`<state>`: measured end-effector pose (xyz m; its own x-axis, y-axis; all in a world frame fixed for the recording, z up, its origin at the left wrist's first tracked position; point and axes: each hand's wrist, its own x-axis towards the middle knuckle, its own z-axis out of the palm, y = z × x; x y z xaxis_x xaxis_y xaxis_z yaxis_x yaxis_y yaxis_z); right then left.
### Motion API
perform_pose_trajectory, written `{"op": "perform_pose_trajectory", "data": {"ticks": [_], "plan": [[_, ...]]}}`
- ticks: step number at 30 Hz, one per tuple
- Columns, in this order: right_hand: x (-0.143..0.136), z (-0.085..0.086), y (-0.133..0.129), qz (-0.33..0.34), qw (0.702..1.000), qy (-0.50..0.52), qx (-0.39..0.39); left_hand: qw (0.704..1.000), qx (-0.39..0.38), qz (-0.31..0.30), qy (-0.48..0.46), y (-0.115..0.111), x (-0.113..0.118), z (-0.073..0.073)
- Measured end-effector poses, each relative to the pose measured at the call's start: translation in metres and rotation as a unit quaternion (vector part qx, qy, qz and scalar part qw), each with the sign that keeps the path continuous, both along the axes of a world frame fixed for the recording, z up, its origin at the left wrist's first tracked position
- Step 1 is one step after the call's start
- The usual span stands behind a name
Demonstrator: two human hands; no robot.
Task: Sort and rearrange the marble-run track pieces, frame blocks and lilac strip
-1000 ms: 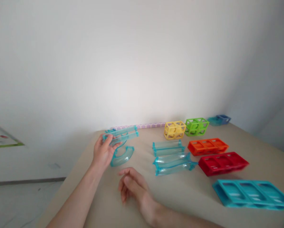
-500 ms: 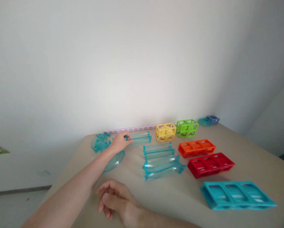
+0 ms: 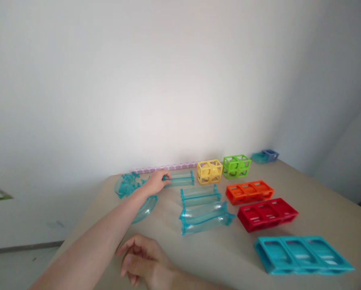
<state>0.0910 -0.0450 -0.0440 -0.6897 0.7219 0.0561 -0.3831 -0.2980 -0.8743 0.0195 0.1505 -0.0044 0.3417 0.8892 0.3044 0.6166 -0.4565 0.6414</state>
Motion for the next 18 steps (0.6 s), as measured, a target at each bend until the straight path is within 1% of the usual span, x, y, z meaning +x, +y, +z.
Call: {"op": "perform_pose_trajectory", "data": {"ticks": [4,7,9,12,13,14,15,16,17,18], "plan": [[-0.001,0.000,0.002,0.008,1.000,-0.007,0.001,1.000,0.015,-0.007,-0.001,-0.003,0.000,0.001],[0.000,0.001,0.002,0.013,1.000,-0.012,0.003,0.999,0.040,0.011,-0.019,-0.013,-0.006,0.008],[0.001,0.002,0.001,0.013,1.000,-0.013,0.007,0.996,0.067,0.042,-0.033,-0.028,-0.016,0.013],[0.001,0.003,0.000,0.006,1.000,-0.023,0.018,0.988,0.103,0.107,-0.037,-0.061,-0.039,0.015],[0.001,0.005,-0.001,0.001,0.999,-0.029,0.021,0.984,0.112,0.136,-0.029,-0.073,-0.047,0.014],[0.001,0.006,-0.002,-0.006,0.999,-0.036,0.025,0.977,0.125,0.174,0.008,-0.084,-0.055,0.011],[0.002,0.008,-0.003,-0.012,0.999,-0.041,0.030,0.971,0.129,0.197,0.039,-0.095,-0.061,0.008],[0.003,0.009,-0.004,-0.022,0.998,-0.045,0.038,0.970,0.121,0.202,0.064,-0.104,-0.066,0.005],[0.003,0.011,-0.005,-0.035,0.997,-0.047,0.049,0.976,0.098,0.177,0.084,-0.111,-0.068,0.001],[0.004,0.013,-0.007,-0.053,0.995,-0.048,0.063,0.983,0.073,0.138,0.095,-0.116,-0.069,-0.002]]}}
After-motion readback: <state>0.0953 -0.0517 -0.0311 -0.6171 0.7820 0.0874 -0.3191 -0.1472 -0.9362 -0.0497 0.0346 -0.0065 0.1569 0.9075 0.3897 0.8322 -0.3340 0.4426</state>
